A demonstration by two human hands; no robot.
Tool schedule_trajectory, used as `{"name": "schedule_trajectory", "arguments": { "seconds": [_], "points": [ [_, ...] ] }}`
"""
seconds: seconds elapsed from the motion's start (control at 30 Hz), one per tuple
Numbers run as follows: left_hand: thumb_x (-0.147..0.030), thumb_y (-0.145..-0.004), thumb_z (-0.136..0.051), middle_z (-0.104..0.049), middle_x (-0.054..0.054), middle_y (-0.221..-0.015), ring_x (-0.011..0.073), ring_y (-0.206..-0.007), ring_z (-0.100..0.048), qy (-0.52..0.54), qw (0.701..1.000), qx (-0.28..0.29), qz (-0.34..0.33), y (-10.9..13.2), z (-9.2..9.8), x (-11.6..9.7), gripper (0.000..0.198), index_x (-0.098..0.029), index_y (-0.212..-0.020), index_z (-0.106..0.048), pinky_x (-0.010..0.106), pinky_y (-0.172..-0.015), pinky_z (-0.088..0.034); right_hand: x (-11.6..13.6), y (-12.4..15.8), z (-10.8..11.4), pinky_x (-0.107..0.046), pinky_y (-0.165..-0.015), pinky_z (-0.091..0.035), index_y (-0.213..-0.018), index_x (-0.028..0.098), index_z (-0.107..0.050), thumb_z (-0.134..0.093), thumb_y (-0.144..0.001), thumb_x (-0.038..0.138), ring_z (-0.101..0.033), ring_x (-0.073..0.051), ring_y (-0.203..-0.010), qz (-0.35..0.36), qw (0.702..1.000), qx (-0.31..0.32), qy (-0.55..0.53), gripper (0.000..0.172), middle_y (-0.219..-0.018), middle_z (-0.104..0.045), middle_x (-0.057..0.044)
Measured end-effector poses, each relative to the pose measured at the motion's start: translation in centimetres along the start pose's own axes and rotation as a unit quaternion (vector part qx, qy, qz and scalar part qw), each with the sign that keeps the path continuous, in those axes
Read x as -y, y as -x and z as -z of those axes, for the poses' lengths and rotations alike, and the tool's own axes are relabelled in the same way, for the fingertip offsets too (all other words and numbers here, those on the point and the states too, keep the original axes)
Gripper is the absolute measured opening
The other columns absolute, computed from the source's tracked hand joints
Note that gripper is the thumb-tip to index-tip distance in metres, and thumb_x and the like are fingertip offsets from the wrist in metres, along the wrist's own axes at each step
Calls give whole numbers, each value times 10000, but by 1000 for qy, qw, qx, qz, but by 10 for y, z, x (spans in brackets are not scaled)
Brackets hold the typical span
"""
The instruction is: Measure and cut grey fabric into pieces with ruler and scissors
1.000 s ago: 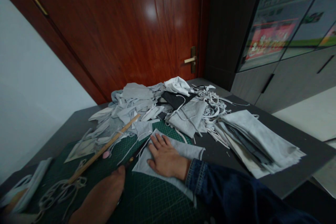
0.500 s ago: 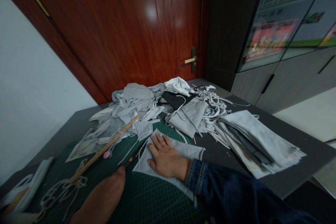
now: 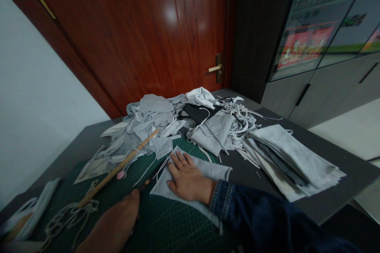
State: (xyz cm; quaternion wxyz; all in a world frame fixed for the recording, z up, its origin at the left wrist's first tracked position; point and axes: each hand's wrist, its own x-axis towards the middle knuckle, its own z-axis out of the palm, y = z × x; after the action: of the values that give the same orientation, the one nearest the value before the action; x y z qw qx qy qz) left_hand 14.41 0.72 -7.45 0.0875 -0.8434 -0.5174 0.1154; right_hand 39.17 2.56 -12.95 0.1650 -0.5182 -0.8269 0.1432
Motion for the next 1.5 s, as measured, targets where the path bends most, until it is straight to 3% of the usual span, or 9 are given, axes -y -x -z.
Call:
{"name": "schedule_trajectory", "arguments": {
  "seconds": [0.1,0.17,0.27,0.4,0.5,0.67,0.93,1.23,1.5],
  "points": [
    [-353,-984,-649,-670,102,-1273,233,-1075,-684,11,1000,22,-16,-6,3,-3,356,-164,-1285,-625,444,-914,-599,0,0,0,-554,-1276,-83,-1577,75,-377,-483,-1033,476,-76,-381,-1583,2,1000,-4,2,684,-1704,-126,-241],
    [-170,-1002,-560,-713,129,-1224,223,-1056,-717,13,998,48,-28,-12,10,-8,285,-123,-1274,-632,391,-924,-598,0,1,-1,-549,-1275,-90,-1571,76,-384,-488,-1031,480,-67,-380,-1584,3,1000,-9,3,682,-1702,-113,-254],
    [74,-921,-356,-725,212,-1242,226,-1130,-728,3,993,113,-32,-22,26,-19,475,-44,-1309,-603,330,-990,-560,-1,0,-3,-547,-1275,-92,-1560,73,-400,-506,-1024,474,-54,-383,-1584,2,1000,-17,4,678,-1698,-113,-267],
    [83,-906,-303,-718,251,-1219,235,-1097,-750,15,987,159,7,-31,42,-30,491,-23,-1291,-590,327,-940,-568,-3,0,-5,-551,-1274,-95,-1564,85,-390,-515,-1023,470,-48,-375,-1587,8,1000,-24,3,676,-1701,-114,-260],
    [88,-898,-278,-736,255,-1139,241,-1023,-769,22,989,143,12,-33,42,-32,482,-22,-1226,-613,338,-887,-577,-3,0,-6,-553,-1273,-97,-1567,94,-385,-519,-1022,474,-33,-376,-1587,8,1000,-23,1,678,-1704,-95,-259],
    [105,-871,-301,-729,273,-1183,259,-1064,-758,-7,994,109,-12,-35,40,-32,489,-12,-1210,-633,372,-947,-568,-4,-1,-7,-563,-1269,-112,-1561,104,-396,-538,-1013,478,-2,-391,-1584,2,1000,-25,-5,678,-1709,-61,-254],
    [122,-901,-213,-708,276,-1253,261,-1143,-735,-12,989,145,-1,-40,45,-36,573,-2,-1295,-611,384,-990,-563,-4,-1,-6,-555,-1271,-98,-1565,91,-390,-538,-1013,475,4,-401,-1579,3,1000,-21,-4,688,-1704,-49,-267],
    [106,-910,-256,-702,268,-1277,254,-1158,-729,23,986,167,-1,-32,48,-30,550,-3,-1327,-597,368,-1008,-564,-2,1,-4,-554,-1273,-97,-1575,96,-381,-524,-1019,489,6,-400,-1578,-3,1000,-15,-11,696,-1707,-55,-253],
    [115,-875,-279,-734,280,-1176,281,-1066,-766,8,994,107,-9,-36,39,-31,519,-2,-1225,-644,396,-949,-591,-2,0,-3,-561,-1271,-103,-1570,113,-384,-538,-1014,475,3,-388,-1583,1,1000,-15,-8,681,-1708,-57,-249]
  ]
}}
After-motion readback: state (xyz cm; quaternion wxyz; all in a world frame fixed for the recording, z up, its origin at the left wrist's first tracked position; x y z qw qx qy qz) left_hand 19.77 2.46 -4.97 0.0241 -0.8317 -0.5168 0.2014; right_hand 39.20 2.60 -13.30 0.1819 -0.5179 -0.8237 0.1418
